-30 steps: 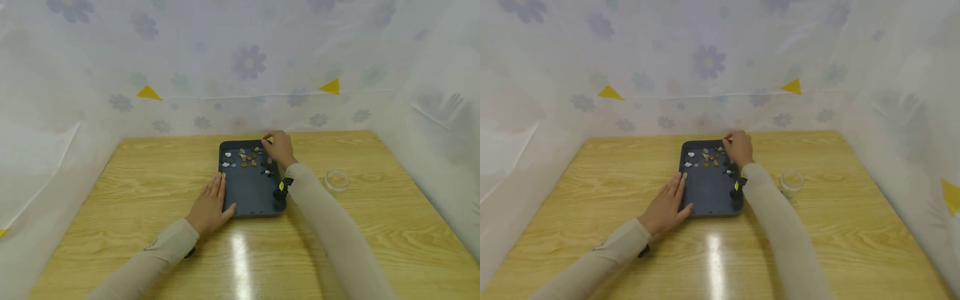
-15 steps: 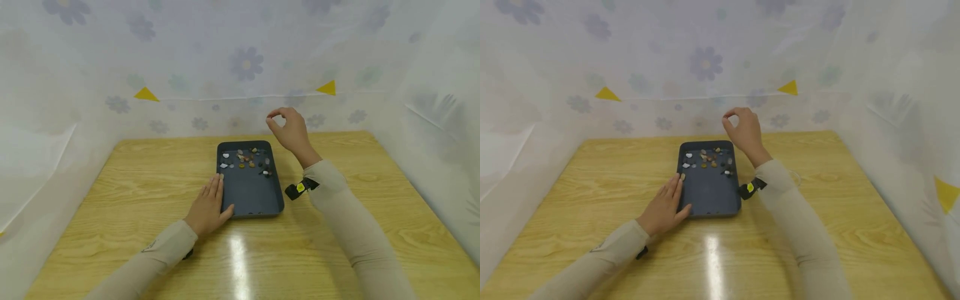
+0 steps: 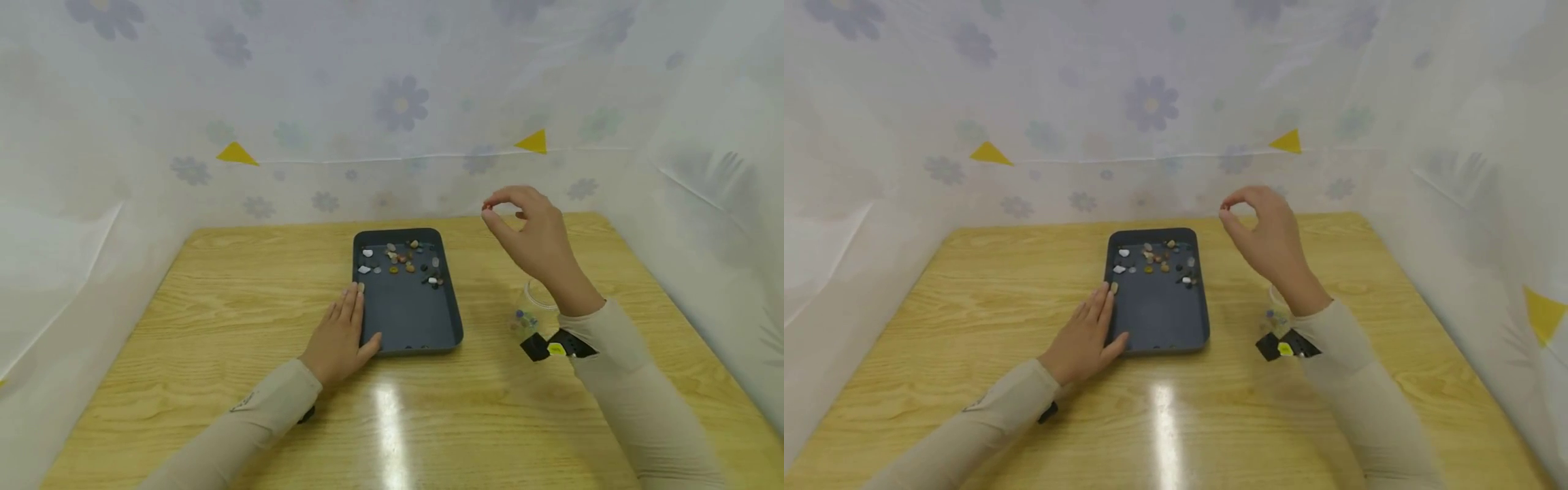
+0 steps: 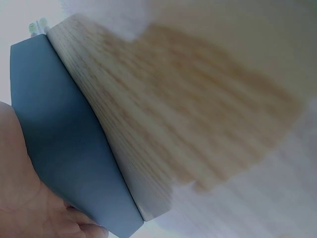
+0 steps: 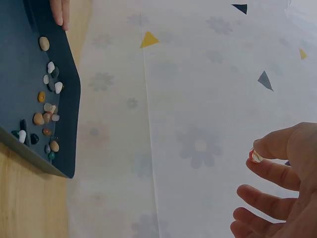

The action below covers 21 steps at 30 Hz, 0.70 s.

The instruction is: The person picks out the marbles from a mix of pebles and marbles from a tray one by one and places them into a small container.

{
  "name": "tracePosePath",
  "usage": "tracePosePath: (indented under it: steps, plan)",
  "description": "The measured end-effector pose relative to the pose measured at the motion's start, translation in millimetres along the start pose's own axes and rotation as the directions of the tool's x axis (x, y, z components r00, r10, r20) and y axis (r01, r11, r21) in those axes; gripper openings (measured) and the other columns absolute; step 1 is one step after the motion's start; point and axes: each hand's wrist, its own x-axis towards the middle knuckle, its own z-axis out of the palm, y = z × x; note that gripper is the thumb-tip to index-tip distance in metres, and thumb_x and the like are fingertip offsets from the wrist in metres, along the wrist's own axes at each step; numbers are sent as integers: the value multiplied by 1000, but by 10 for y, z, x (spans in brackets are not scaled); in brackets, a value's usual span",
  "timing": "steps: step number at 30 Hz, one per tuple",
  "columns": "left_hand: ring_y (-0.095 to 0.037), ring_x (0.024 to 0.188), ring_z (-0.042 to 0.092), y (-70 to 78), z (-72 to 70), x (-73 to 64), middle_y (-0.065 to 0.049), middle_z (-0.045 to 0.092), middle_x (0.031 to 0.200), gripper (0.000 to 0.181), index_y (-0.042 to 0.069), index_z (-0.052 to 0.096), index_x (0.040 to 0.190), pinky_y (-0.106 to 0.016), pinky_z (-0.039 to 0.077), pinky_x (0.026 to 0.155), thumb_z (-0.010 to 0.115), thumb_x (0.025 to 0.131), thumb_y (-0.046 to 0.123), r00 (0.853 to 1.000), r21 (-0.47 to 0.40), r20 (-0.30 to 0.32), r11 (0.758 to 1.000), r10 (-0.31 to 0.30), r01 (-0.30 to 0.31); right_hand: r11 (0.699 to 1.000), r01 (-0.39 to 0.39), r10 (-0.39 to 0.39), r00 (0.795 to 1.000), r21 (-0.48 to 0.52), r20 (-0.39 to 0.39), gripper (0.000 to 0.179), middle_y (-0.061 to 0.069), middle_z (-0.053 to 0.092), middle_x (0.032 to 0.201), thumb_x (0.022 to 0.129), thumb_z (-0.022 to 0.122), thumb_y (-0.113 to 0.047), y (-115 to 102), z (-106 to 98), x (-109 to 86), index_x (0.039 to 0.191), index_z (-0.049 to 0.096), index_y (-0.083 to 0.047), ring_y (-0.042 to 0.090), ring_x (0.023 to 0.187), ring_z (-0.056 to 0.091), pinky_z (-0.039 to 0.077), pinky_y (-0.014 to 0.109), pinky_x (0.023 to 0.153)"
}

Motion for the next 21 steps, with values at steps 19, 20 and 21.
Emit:
tracePosePath:
  steps: [19,20,21]
  plan:
    - [-37,145,14,-15,5,0,-24,9,158,81,-7,18,149,-51,22,115,42,98,50,1000,-12,12,1000,-9,9,992,-29,24,999,-121,-49,18,21,60,118,93,63,-13,594,-281,-942,105,68,-1,38,109,52,41,51,77]
    - [-37,145,14,-13,2,0,-23,9,158,80,-7,17,150,-51,21,115,42,98,50,1000,-16,14,1000,-9,9,992,-34,29,999,-123,-45,17,21,60,118,93,63,-12,616,-285,-970,104,68,0,39,108,52,41,53,77]
    - [-37,145,14,-13,5,1,-23,9,158,80,-7,18,150,-51,21,115,41,98,50,1000,-17,14,1000,-7,7,991,-43,38,999,-123,-39,17,22,60,118,93,63,-13,637,-289,-996,104,68,-1,41,109,52,41,56,78]
